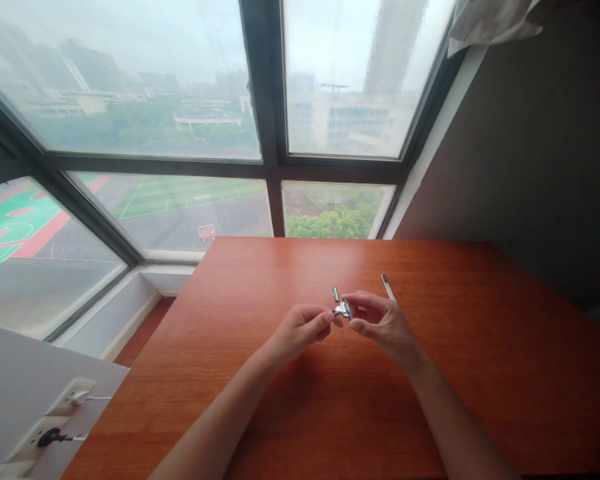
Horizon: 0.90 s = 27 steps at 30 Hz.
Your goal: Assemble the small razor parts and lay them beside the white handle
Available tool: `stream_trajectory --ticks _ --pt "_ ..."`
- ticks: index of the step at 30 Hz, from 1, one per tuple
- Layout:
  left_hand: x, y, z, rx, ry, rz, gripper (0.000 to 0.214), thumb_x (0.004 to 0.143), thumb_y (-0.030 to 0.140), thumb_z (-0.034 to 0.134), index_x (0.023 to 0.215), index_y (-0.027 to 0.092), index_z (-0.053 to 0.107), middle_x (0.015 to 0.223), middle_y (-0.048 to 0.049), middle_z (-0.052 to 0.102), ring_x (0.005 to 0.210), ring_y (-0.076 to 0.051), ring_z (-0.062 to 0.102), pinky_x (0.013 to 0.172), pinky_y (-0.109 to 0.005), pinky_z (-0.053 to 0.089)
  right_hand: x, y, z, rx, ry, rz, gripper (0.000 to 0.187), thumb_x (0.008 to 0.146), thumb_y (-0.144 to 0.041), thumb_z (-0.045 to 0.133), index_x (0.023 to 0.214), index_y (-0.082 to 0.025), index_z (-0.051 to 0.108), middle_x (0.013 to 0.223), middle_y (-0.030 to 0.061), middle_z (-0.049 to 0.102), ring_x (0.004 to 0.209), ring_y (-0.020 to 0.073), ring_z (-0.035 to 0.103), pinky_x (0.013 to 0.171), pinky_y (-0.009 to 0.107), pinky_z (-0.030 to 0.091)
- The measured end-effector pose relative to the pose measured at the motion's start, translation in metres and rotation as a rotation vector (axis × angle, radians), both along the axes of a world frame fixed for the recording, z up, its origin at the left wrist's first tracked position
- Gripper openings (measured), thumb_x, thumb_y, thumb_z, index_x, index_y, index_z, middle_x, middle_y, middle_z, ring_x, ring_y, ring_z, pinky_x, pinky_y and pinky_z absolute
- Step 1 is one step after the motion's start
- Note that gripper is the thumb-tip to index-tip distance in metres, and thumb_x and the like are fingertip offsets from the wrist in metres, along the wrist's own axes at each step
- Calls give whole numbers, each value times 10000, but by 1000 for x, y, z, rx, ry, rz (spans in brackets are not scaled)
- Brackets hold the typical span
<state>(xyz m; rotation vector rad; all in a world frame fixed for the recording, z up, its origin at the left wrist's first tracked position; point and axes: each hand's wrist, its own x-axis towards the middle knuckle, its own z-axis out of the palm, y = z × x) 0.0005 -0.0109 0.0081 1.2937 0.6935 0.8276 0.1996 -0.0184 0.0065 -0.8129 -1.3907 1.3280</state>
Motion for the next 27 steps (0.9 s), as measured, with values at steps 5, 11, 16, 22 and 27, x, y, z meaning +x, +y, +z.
stream_trajectory --ticks 5,11,16,22,27 --pt "-1 1 0 23 42 -15 456 838 506 563 831 68 692 551 34 399 499 -70 314 480 -212 246 1 1 2 23 -24 16 356 710 -261 777 1052 -194 700 795 20 605 736 138 556 676 282 502" --pt "-2 3 0 21 90 24 461 836 500 565 856 58 695 534 45 372 489 -68 292 472 -208 235 1 2 4 49 -90 -3 342 720 -273 764 1044 -184 700 769 15 600 707 132 547 634 265 485" --pt "-3 3 -3 24 109 10 474 833 518 556 845 64 692 535 45 374 494 -68 296 477 -206 234 3 2 5 30 -135 15 360 719 -298 762 1047 -164 692 764 15 600 688 126 545 629 262 484" --pt "-5 4 -1 27 148 -12 457 847 502 546 843 67 685 525 49 370 493 -70 288 477 -209 226 3 3 4 21 -133 33 376 710 -310 766 1045 -157 690 742 12 586 672 124 531 623 265 475" --pt "-2 4 -3 -2 92 8 453 838 515 553 820 76 663 521 58 353 478 -64 280 467 -206 209 2 4 2 -45 -86 19 382 700 -305 777 1041 -159 687 722 -7 562 662 114 519 620 256 459"
